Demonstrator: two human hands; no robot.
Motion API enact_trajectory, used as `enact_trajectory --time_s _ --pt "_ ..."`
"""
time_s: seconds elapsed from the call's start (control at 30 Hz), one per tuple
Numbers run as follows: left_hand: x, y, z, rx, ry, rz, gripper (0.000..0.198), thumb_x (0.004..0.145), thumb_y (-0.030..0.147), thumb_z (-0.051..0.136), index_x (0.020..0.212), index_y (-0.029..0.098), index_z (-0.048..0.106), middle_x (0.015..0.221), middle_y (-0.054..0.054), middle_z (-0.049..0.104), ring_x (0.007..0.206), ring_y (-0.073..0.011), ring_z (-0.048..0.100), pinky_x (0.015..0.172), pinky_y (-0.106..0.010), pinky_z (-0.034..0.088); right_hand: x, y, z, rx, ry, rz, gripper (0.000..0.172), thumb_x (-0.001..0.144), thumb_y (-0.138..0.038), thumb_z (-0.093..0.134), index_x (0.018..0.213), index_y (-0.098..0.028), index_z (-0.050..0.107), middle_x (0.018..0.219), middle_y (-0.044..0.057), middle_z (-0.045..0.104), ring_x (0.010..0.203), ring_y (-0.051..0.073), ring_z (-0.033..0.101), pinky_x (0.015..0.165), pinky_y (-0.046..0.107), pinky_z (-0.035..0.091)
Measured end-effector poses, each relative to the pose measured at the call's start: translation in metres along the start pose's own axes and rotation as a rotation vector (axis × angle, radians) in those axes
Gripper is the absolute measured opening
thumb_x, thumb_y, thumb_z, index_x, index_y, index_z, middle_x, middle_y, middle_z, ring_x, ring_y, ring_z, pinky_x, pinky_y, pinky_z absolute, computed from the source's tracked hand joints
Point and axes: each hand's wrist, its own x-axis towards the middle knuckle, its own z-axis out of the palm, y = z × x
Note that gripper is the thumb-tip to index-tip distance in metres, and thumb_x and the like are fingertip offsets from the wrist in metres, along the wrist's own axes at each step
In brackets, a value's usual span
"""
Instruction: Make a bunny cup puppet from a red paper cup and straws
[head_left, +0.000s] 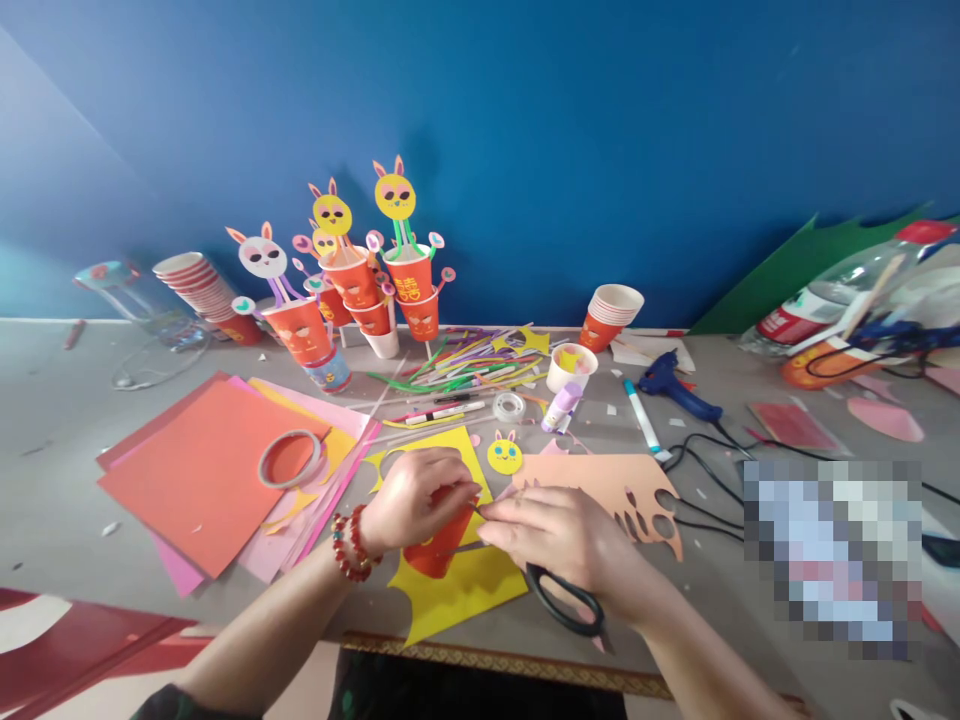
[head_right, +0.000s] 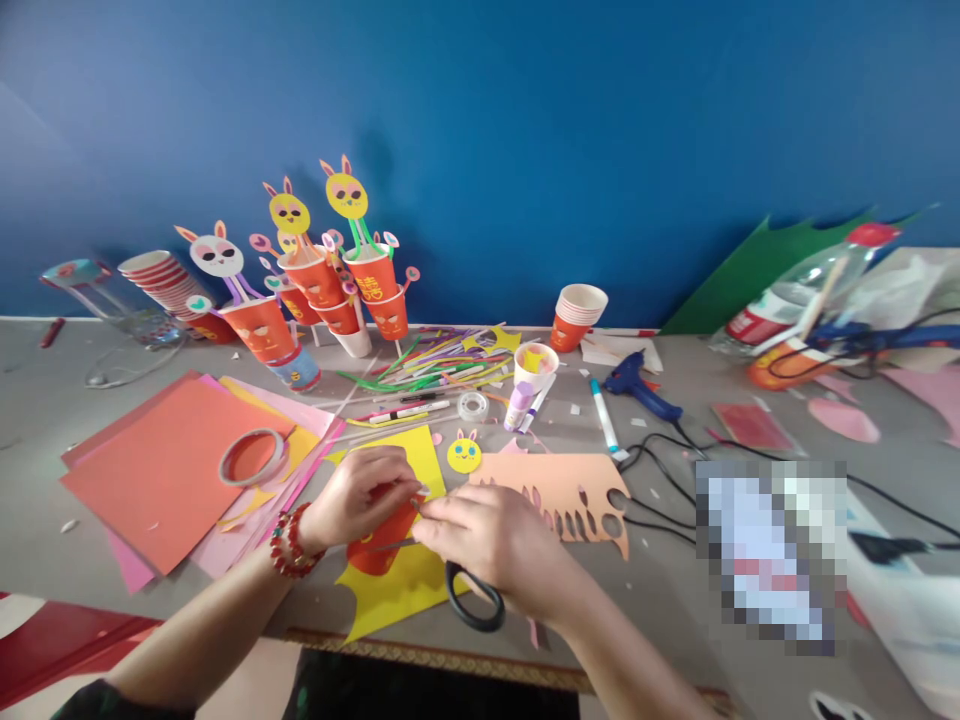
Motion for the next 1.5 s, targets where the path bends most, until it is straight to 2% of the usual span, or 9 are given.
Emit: enact_trajectory --time_s 0.33,0.47,0.73,0.9,1.0,1.1,1.27,1.4,1.5 --pt "0.0 0.001 -0.001 0.071 0.073 0.076 0.011 0.094 0.015 0.056 0.088 0.017 0.065 0.073 -0.004 0.065 0.066 -0.0155 0.058 0.06 -0.026 0.043 0.007 -0.005 -0.002 0.185 0.129 0.097 0.026 0.098 -0.015 0.051 0.107 -0.024 0.073 0.097 0.005 0.08 0.081 0.018 0.074 0.076 0.029 0.056" --pt "0.0 0.002 0.0 0.129 0.107 0.098 0.01 0.094 0.015 0.057 0.091 0.018 0.066 0.075 -0.005 0.067 0.068 -0.016 0.06 0.061 -0.026 0.045 0.01 -0.008 0.001 0.247 0.192 0.165 0.026 0.096 -0.012 0.053 0.107 -0.024 0.074 0.093 0.005 0.08 0.081 0.018 0.074 0.077 0.028 0.057" --pt "-0.002 0.003 0.0 0.202 0.154 0.121 0.011 0.095 0.017 0.055 0.093 0.019 0.065 0.079 -0.005 0.07 0.07 -0.0167 0.063 0.064 -0.027 0.048 0.01 -0.013 0.006 0.532 0.278 0.377 0.021 0.096 -0.02 0.058 0.104 -0.023 0.077 0.095 0.007 0.08 0.084 0.02 0.076 0.075 0.027 0.06" --pt "-0.002 0.002 0.0 0.246 0.177 0.149 0.01 0.093 0.016 0.055 0.092 0.019 0.064 0.077 -0.005 0.069 0.069 -0.0169 0.062 0.063 -0.028 0.048 0.009 -0.011 0.016 0.729 0.367 0.562 0.018 0.094 -0.03 0.063 0.097 -0.02 0.078 0.088 0.007 0.08 0.079 0.023 0.077 0.072 0.029 0.063" --pt "-0.002 0.002 0.001 0.182 0.206 0.114 0.01 0.094 0.015 0.054 0.092 0.019 0.064 0.077 -0.006 0.068 0.067 -0.0161 0.062 0.062 -0.027 0.048 0.009 -0.011 0.019 0.812 0.374 0.657 0.02 0.093 -0.034 0.064 0.094 -0.019 0.077 0.082 0.006 0.079 0.075 0.023 0.077 0.068 0.029 0.063" --pt "-0.003 0.003 0.003 0.093 0.246 0.075 0.01 0.094 0.014 0.055 0.09 0.019 0.063 0.074 -0.005 0.066 0.065 -0.0154 0.06 0.059 -0.026 0.046 0.008 -0.013 0.018 0.721 0.381 0.615 0.019 0.095 -0.031 0.061 0.096 -0.02 0.076 0.083 0.005 0.079 0.076 0.021 0.077 0.069 0.027 0.062" --pt "-0.004 0.004 0.005 0.047 0.247 0.02 0.013 0.095 0.015 0.054 0.087 0.018 0.064 0.071 -0.005 0.066 0.063 -0.015 0.059 0.057 -0.026 0.045 0.008 -0.016 0.014 0.444 0.375 0.388 0.02 0.096 -0.019 0.058 0.107 -0.023 0.074 0.098 0.006 0.079 0.087 0.02 0.076 0.081 0.028 0.06" --pt "-0.004 0.003 0.005 0.074 0.241 0.036 0.012 0.095 0.017 0.054 0.089 0.018 0.064 0.073 -0.005 0.067 0.064 -0.0155 0.059 0.057 -0.026 0.045 0.01 -0.017 0.01 0.257 0.338 0.254 0.027 0.094 -0.011 0.055 0.105 -0.024 0.075 0.1 0.007 0.08 0.09 0.02 0.076 0.083 0.03 0.06" --pt "-0.005 0.003 0.005 0.105 0.252 0.072 0.009 0.093 0.015 0.056 0.09 0.019 0.063 0.075 -0.005 0.068 0.065 -0.0157 0.059 0.059 -0.027 0.046 0.012 -0.018 0.01 0.305 0.323 0.265 0.025 0.095 -0.013 0.055 0.104 -0.024 0.075 0.099 0.007 0.08 0.087 0.02 0.076 0.081 0.029 0.061"
